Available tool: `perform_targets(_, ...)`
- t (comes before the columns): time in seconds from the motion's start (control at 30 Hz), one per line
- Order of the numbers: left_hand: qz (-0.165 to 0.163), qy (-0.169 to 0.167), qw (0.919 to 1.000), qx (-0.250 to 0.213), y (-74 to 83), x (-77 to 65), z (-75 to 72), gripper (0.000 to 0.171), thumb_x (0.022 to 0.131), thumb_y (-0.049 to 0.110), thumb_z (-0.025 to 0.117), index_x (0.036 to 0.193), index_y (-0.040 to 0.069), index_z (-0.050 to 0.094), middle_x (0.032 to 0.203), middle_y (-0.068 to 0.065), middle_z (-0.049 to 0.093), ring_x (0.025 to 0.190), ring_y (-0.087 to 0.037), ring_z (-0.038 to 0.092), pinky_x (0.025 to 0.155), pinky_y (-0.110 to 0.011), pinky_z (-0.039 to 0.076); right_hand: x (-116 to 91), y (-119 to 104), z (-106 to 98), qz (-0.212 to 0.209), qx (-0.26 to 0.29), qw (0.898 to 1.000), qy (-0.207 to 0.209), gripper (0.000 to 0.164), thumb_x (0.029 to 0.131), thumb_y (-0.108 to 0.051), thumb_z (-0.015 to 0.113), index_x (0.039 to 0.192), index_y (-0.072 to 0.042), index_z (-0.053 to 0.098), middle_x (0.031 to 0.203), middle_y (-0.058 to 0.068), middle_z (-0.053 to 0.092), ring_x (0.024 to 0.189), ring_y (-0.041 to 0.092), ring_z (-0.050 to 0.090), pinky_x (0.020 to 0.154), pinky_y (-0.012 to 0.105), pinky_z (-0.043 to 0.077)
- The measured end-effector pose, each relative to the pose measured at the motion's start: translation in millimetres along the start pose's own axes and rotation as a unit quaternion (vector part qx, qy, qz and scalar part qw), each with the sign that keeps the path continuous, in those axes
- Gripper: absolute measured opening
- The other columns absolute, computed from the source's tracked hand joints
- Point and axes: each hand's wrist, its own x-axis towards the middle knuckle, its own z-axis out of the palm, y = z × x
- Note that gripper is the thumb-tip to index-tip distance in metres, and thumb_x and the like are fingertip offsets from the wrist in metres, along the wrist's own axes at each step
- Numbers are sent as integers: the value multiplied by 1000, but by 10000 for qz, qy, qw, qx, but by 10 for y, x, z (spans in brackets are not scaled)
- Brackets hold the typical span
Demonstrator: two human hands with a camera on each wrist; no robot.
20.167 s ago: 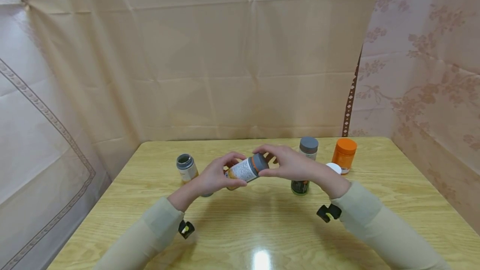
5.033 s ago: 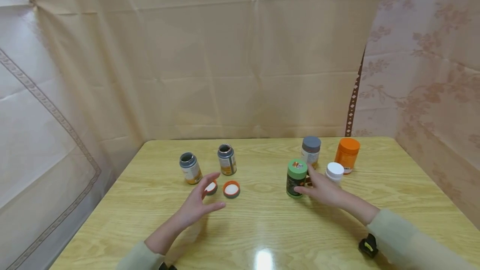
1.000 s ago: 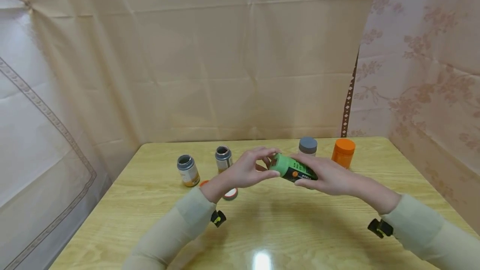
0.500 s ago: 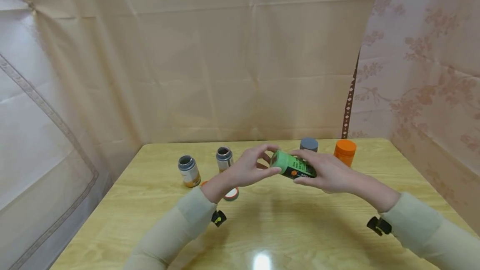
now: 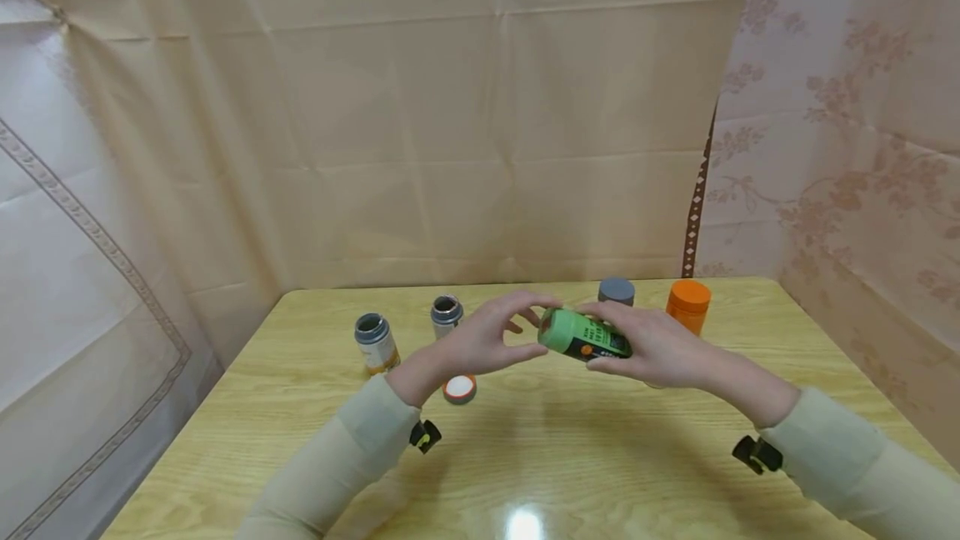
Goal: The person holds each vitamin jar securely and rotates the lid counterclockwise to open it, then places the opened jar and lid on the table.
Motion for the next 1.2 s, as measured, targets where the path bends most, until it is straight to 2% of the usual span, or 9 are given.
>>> perform_targets(0.23,-240,-62,9995,-200,-5,0,23,52,90,13,71,138,10,49,127,-3,56,99,-9,60,80,-24,52,0,4,12,-17,1,10000,-51,65,88,-48,69,138,-13,48,112,0,61,85,11,56,70,31,49)
perform_targets(0.5,-631,-62,9980,-43,-15,16,57,47,93,23,68,134,7,52,113,-1,61,95,-10,60,83,-24,50,2,22,31,-56,-72,9999,-78,66,87,-50,69,138,-12,50,113,1,62,82,9,55,69,30,49)
perform_targets(0.67,-757,-32,9971,-40,-14,13,62,51,93,28,68,136,8,50,116,-1,61,99,-12,60,86,-26,49,3,33,37,-52,-110,9999,-44,67,87,-51,68,138,-12,50,114,3,62,82,9,55,67,29,48)
perform_targets(0.83,-664,7,9978,-49,-11,5,63,59,90,24,72,141,8,45,123,-3,58,103,-13,59,88,-29,49,9,19,39,-18,-104,9999,26,66,86,-45,72,138,-13,50,114,2,62,84,11,57,69,31,49)
perform_targets(1.03,-336,89,9993,-163,-50,-5,96,57,88,15,74,137,7,47,123,-7,58,100,-13,60,85,-28,50,6,10,47,-32,-36,10000,64,65,86,-45,72,137,-12,51,113,3,63,85,12,58,70,33,50)
perform_targets(1.2,-242,165,9988,-385,-80,-6,110,55,86,10,75,135,7,50,122,-5,59,95,-11,61,85,-27,51,10,9,51,-2,-24,10000,10,66,85,-46,72,138,-12,50,113,2,64,86,12,59,72,33,50)
